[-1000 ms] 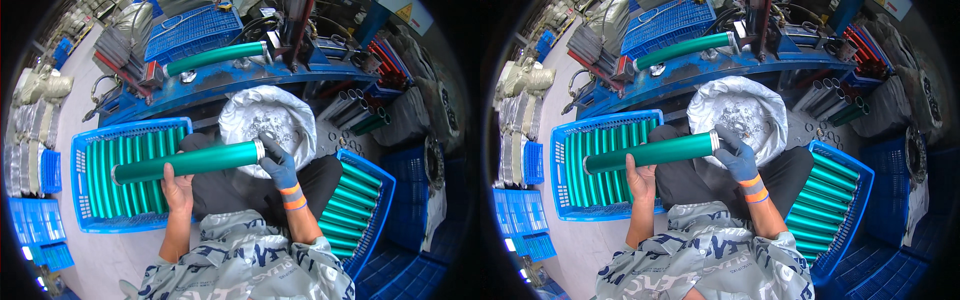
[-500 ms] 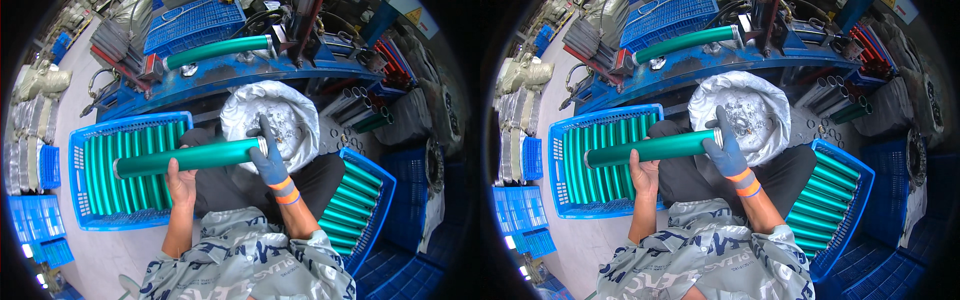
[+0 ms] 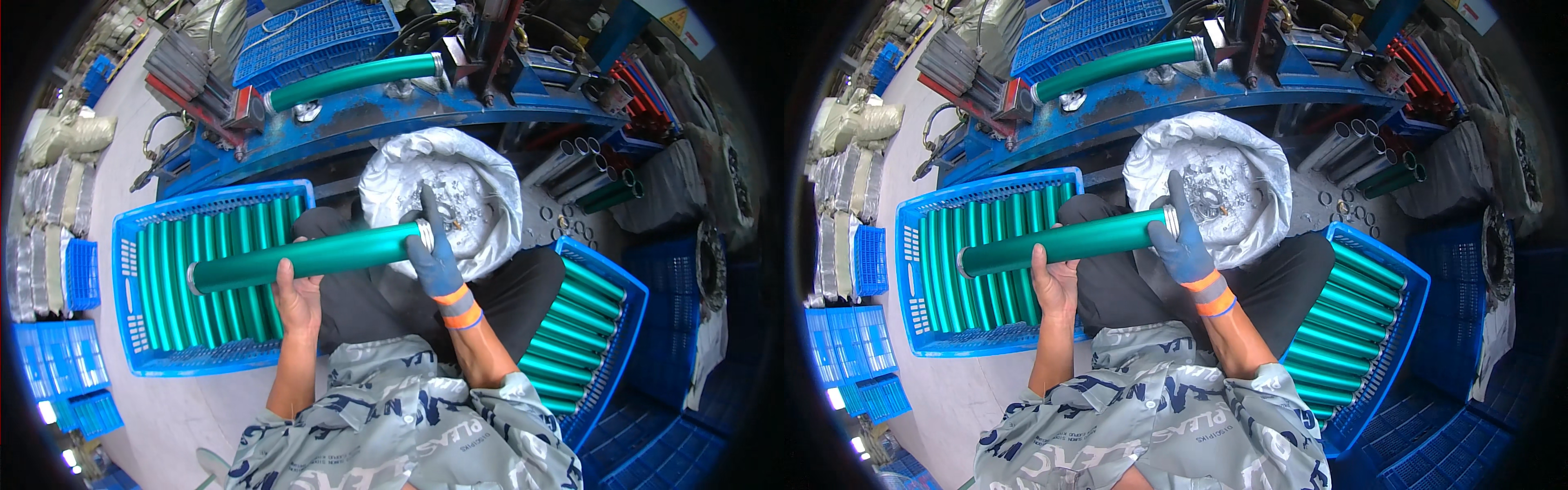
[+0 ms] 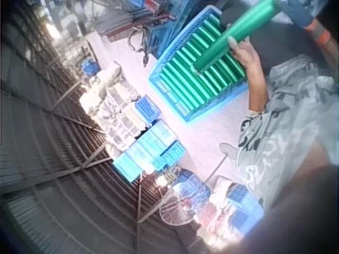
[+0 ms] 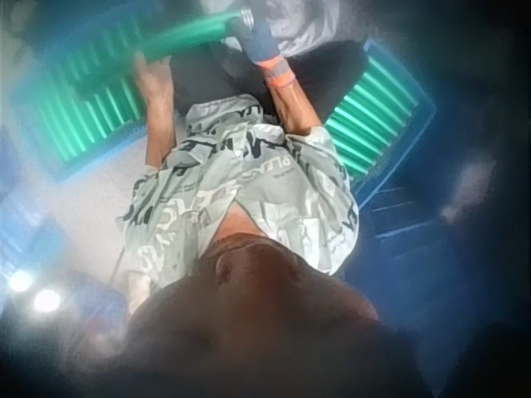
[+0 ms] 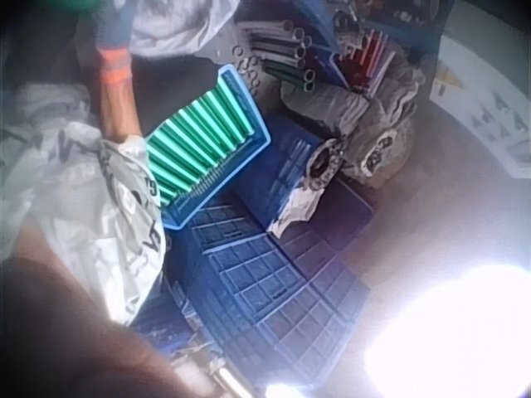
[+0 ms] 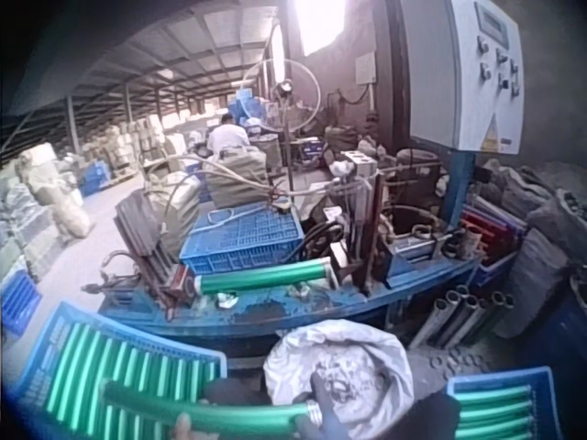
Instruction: The worker is assembling green metal pipes by fitting metal caps or rings onto the ends and then placing them in a blue storage crate.
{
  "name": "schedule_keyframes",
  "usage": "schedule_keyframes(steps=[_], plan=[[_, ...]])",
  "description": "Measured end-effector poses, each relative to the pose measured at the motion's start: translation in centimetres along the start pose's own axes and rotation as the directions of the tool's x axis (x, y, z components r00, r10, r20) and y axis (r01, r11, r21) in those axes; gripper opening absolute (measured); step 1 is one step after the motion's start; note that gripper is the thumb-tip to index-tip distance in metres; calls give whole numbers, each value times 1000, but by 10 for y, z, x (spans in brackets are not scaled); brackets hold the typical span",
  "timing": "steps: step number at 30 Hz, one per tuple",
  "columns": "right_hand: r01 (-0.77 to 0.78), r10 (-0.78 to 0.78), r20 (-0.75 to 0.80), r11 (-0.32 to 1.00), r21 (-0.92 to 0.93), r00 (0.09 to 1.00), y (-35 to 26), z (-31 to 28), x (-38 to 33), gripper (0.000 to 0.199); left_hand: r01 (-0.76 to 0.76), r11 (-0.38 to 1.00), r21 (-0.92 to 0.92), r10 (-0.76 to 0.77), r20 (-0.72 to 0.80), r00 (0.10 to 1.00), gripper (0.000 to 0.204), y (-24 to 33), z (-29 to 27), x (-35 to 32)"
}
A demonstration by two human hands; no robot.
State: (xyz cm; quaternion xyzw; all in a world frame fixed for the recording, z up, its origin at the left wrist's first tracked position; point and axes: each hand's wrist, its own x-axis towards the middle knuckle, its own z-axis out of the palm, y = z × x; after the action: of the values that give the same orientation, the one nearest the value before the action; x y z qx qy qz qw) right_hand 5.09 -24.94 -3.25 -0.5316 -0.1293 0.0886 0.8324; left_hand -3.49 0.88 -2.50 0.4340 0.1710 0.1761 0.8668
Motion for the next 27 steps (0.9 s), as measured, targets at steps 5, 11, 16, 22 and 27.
schedule_keyframes(steps=[5,11,16,22,27], plan=[[-26,26,-1,999,23,1000,5,-4,10,106,47,998,-35,-50,-100,994,53,-3,0,6],[-19,15,101,999,38,995,-35,-37,6,115,125,975,-183,-140,-73,987,55,0,9,12],[20,16,153,972,-234,988,-37,-49,0,93,131,978,-161,-137,-27,990,54,0,3,11],[-20,40,107,983,-185,993,-31,-46,-3,85,73,991,-115,-70,28,997,48,-2,6,10],[-117,109,62,984,136,992,-29,-43,-2,76,50,992,-117,-45,48,998,45,1,11,14]])
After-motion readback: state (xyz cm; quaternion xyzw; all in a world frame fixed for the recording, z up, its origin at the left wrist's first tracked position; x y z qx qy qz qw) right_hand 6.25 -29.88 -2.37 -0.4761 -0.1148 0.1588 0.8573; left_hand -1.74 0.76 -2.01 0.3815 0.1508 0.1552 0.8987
